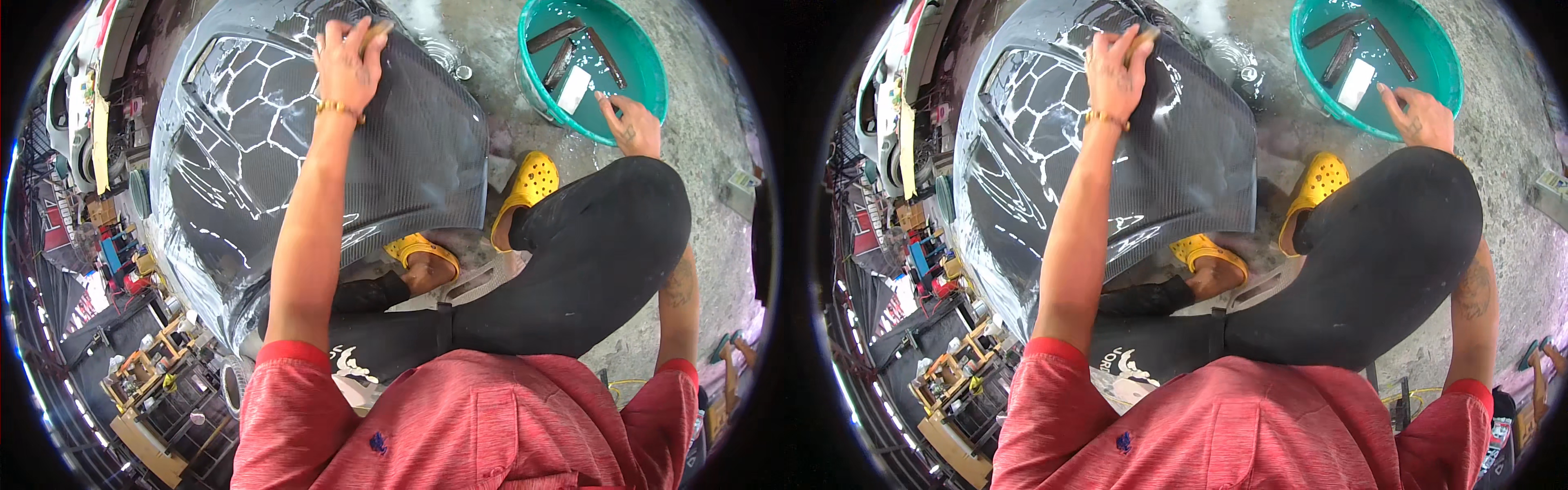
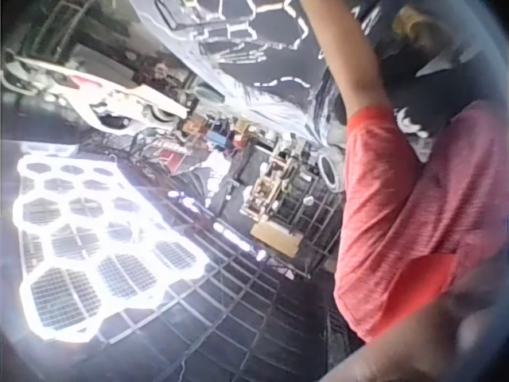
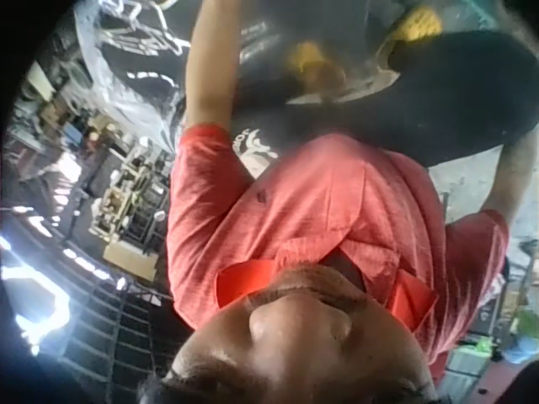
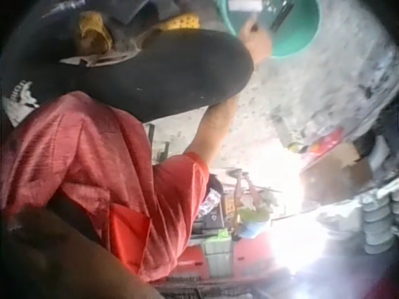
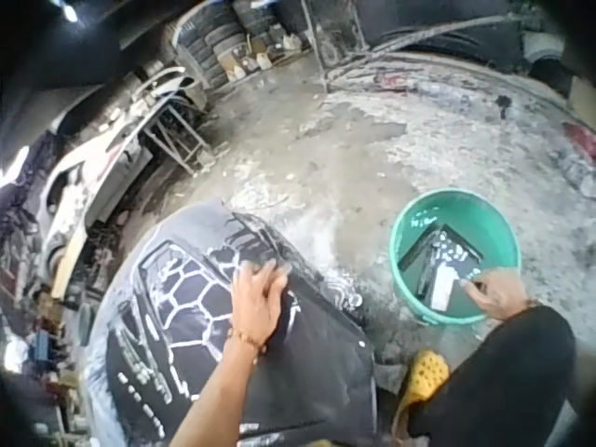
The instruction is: Sand the surface of a carbon fiber car hood using a sanding block and water.
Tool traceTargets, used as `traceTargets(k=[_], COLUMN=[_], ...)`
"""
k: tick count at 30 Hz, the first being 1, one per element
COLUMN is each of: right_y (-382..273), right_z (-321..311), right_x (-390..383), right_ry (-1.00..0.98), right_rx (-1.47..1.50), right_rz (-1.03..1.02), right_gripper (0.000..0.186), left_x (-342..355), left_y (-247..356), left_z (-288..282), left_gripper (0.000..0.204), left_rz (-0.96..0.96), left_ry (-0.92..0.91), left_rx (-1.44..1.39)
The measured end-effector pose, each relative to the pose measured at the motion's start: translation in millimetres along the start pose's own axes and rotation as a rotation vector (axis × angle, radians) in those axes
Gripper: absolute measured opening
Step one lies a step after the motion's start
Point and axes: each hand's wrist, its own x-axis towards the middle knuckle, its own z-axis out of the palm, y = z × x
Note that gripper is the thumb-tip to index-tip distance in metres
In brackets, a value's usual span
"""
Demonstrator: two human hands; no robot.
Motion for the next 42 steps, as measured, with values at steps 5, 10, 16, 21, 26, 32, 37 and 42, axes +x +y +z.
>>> traceTargets(k=[5,10,16,21,26,32,37,42], right_y=[33.9,20.0,14.5,23.7,16.0,11.0,3.2,-9.7], right_z=[-1.3,4.9,26.7,14.3,23.4,14.3,5.0,11.6], right_x=[-9.7,-20.7,4.5,-13.3,-0.6,4.2,-0.6,18.7], right_ry=[-0.042,0.009,-0.010,0.005,0.021,-0.010,-0.064,-0.001], right_rx=[-0.102,-0.075,-0.080,-0.088,-0.075,-0.095,-0.080,-0.066], right_rz=[0.052,0.037,-0.004,0.037,-0.017,0.053,0.083,0.052], right_gripper=[0.052,0.051,0.056,0.055,0.054,0.054,0.055,0.053], left_x=[-75.1,-114.4,1.1,-133.5,-61.0,-49.4,-139.9,1.9], left_y=[92.1,100.1,16.0,135.0,73.4,90.8,140.6,51.8], left_z=[-1.3,-30.3,24.4,-17.8,3.1,13.6,-26.3,17.3], left_gripper=[0.051,0.053,0.038,0.056,0.051,0.041,0.061,0.033], left_rz=[-0.088,-0.077,-0.157,-0.113,-0.025,-0.097,-0.044,0.001], left_ry=[-0.227,-0.344,-0.097,-0.321,-0.240,-0.155,-0.368,-0.099], left_rx=[0.037,-0.043,0.113,0.019,0.132,0.066,-0.081,-0.011])
